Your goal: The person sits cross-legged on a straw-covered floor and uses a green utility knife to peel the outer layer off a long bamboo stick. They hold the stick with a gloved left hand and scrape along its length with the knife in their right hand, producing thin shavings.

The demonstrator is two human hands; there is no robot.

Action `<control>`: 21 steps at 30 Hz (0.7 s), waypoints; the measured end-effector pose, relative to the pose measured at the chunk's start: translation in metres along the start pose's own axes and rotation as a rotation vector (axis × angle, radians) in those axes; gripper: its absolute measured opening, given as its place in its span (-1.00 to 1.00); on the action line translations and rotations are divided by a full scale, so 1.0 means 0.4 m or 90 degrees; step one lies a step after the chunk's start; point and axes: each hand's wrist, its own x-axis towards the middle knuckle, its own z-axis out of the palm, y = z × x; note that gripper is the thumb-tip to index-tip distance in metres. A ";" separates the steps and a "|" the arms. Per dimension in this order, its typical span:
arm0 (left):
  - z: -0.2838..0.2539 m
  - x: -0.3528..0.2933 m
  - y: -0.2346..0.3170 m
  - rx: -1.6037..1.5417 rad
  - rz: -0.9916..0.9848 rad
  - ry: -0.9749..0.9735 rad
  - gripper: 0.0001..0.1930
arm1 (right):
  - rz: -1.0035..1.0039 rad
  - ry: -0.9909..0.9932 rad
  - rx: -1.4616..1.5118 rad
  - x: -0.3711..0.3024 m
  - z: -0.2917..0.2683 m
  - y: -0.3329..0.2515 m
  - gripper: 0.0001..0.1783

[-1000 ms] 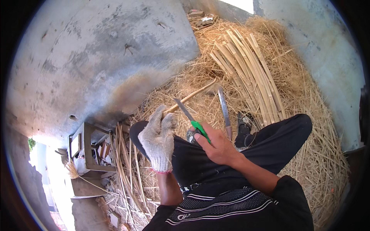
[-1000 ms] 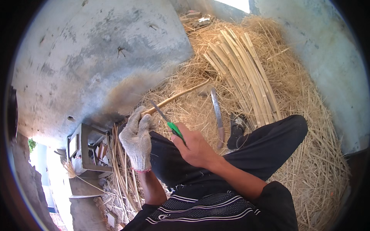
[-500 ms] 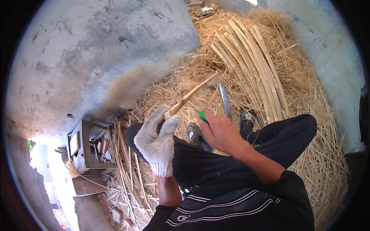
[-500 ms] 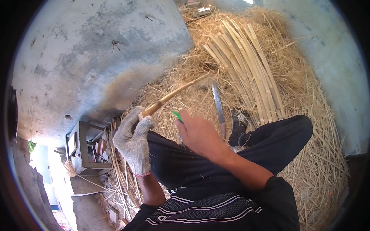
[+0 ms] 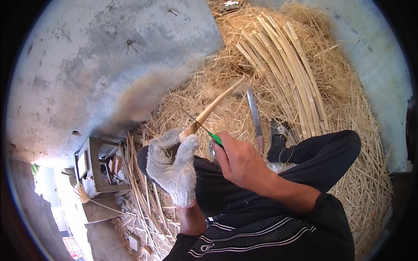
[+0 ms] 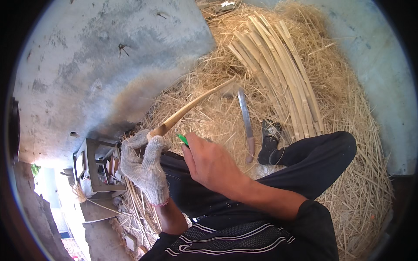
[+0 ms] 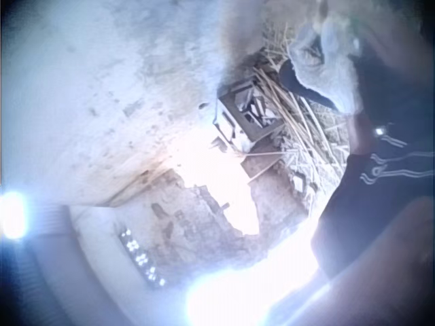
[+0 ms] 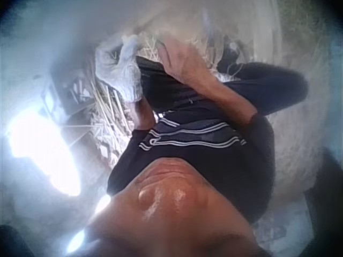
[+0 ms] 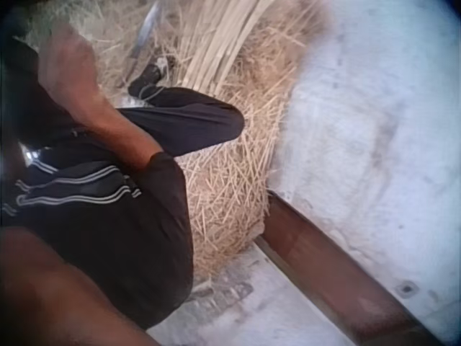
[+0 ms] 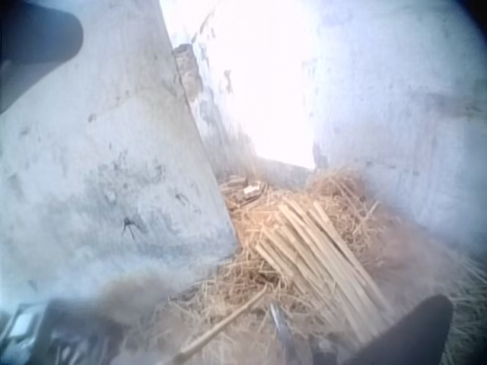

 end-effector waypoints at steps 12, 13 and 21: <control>0.023 0.012 -0.002 0.015 0.026 -0.012 -0.82 | -0.058 -0.004 -0.106 0.068 -0.020 0.017 -0.82; 0.017 0.019 -0.002 0.045 0.022 -0.016 -0.83 | -0.052 -0.009 -0.114 0.074 -0.022 0.017 -0.83; 0.010 0.031 -0.007 0.017 0.073 0.011 -0.84 | 0.080 -0.066 -0.280 0.095 -0.015 0.133 -0.80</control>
